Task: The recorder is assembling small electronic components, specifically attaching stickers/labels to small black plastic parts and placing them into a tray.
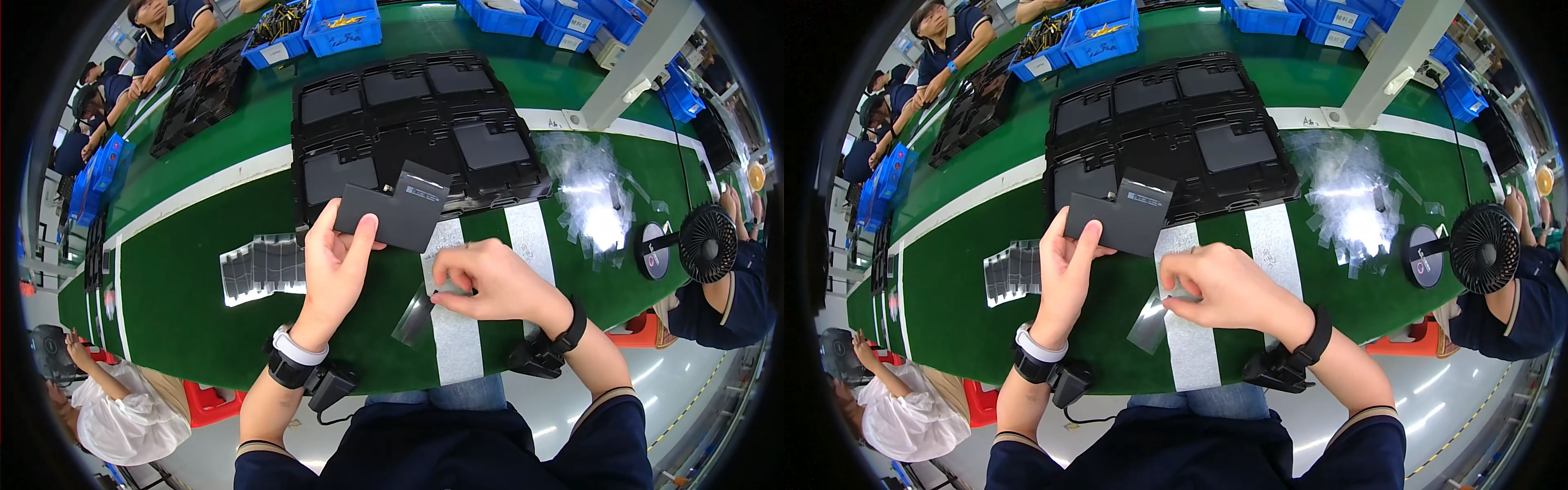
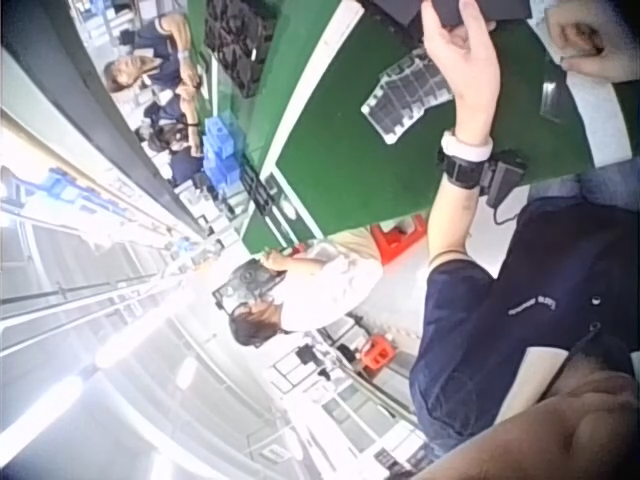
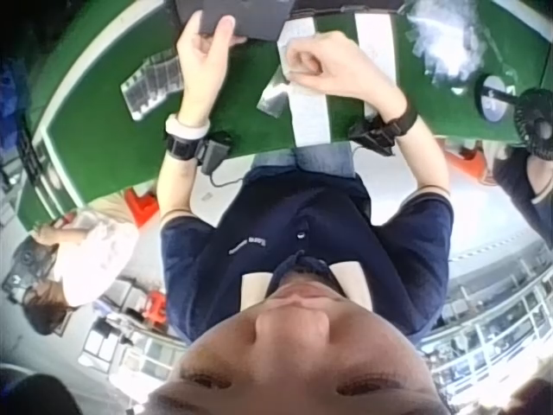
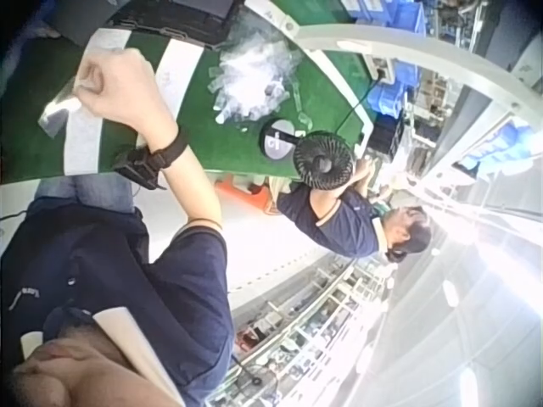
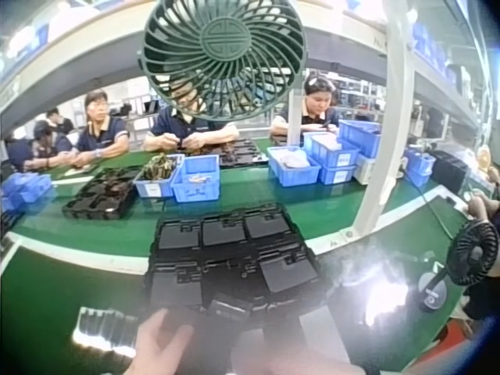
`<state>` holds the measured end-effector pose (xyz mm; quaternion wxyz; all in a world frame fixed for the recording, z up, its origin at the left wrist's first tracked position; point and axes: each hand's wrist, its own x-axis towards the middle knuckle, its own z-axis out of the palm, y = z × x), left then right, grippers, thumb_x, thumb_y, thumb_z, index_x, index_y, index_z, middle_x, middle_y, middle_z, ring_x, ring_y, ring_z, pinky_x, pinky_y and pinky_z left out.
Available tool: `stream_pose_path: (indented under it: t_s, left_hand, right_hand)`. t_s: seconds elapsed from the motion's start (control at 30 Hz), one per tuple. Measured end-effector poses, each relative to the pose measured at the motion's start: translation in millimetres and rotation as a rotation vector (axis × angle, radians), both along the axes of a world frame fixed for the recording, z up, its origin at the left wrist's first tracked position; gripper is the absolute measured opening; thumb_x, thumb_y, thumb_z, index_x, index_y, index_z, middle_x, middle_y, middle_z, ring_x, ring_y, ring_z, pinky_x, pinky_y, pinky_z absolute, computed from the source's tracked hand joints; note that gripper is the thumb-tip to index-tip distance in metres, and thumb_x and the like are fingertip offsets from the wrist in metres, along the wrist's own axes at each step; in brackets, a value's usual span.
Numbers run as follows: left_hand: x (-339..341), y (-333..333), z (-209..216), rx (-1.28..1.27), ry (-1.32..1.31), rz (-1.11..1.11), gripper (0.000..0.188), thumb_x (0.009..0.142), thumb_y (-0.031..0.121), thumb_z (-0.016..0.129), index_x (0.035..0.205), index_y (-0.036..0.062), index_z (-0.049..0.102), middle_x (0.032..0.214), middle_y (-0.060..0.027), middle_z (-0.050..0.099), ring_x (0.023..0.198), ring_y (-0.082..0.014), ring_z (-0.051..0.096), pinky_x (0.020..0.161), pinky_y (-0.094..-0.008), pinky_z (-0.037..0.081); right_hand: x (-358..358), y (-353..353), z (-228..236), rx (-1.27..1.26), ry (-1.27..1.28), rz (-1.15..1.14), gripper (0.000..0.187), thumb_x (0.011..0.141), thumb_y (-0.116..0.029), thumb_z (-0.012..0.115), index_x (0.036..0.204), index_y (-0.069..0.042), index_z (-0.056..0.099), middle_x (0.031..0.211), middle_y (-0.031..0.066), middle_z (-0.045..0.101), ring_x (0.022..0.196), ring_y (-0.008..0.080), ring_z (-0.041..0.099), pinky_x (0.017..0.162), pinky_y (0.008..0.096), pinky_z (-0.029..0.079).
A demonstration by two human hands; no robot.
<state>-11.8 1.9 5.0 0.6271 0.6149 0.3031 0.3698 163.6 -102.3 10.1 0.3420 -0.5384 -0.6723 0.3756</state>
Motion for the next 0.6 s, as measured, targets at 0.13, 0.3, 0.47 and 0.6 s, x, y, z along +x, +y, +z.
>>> stream_pose_path:
  t_s: [0.13, 0.3, 0.47, 0.6]
  left_hand:
    - [-1.6, -1.0, 4.7, -0.127, -0.072, -0.065, 0.017, 0.088, 0.008, 0.053, 0.102, -0.0015, 0.051, 0.094, -0.0051, 0.060, 0.083, -0.0102, 0.058, 0.069, -0.0235, 0.048]
    - [-2.9, -4.3, 4.4, -0.151, -0.093, -0.151, 0.017, 0.087, 0.006, 0.054, 0.102, -0.0011, 0.051, 0.094, -0.0055, 0.060, 0.085, -0.0103, 0.058, 0.070, -0.0246, 0.049]
    - [2.6, -8.7, 9.3, -0.120, -0.101, -0.188, 0.022, 0.082, -0.001, 0.060, 0.101, -0.0017, 0.050, 0.094, -0.0082, 0.061, 0.088, -0.0128, 0.060, 0.075, -0.0254, 0.051]
    - [1.7, -8.6, 9.7, -0.129, -0.042, -0.176, 0.026, 0.079, -0.003, 0.063, 0.100, -0.0025, 0.048, 0.094, -0.0100, 0.062, 0.086, -0.0144, 0.062, 0.076, -0.0250, 0.052]
  right_hand:
    - [0.4, 2.1, -1.3, 0.064, 0.250, -0.265, 0.019, 0.073, -0.006, 0.068, 0.085, -0.004, 0.054, 0.067, 0.0000, 0.052, 0.057, 0.0058, 0.049, 0.049, 0.0197, 0.039]
    - [2.6, 2.1, -4.0, 0.061, 0.668, -0.359, 0.032, 0.079, -0.002, 0.065, 0.108, 0.000, 0.053, 0.081, 0.0031, 0.058, 0.073, 0.0068, 0.057, 0.058, 0.0183, 0.047]
    - [3.8, 0.4, -5.6, 0.065, 0.636, -0.374, 0.034, 0.077, 0.002, 0.065, 0.109, 0.000, 0.054, 0.084, 0.0030, 0.059, 0.074, 0.0057, 0.055, 0.060, 0.0176, 0.048]
    - [1.0, 1.5, -2.3, 0.112, 0.616, -0.371, 0.033, 0.077, 0.003, 0.064, 0.108, 0.000, 0.055, 0.084, 0.0018, 0.059, 0.073, 0.0050, 0.055, 0.060, 0.0176, 0.048]
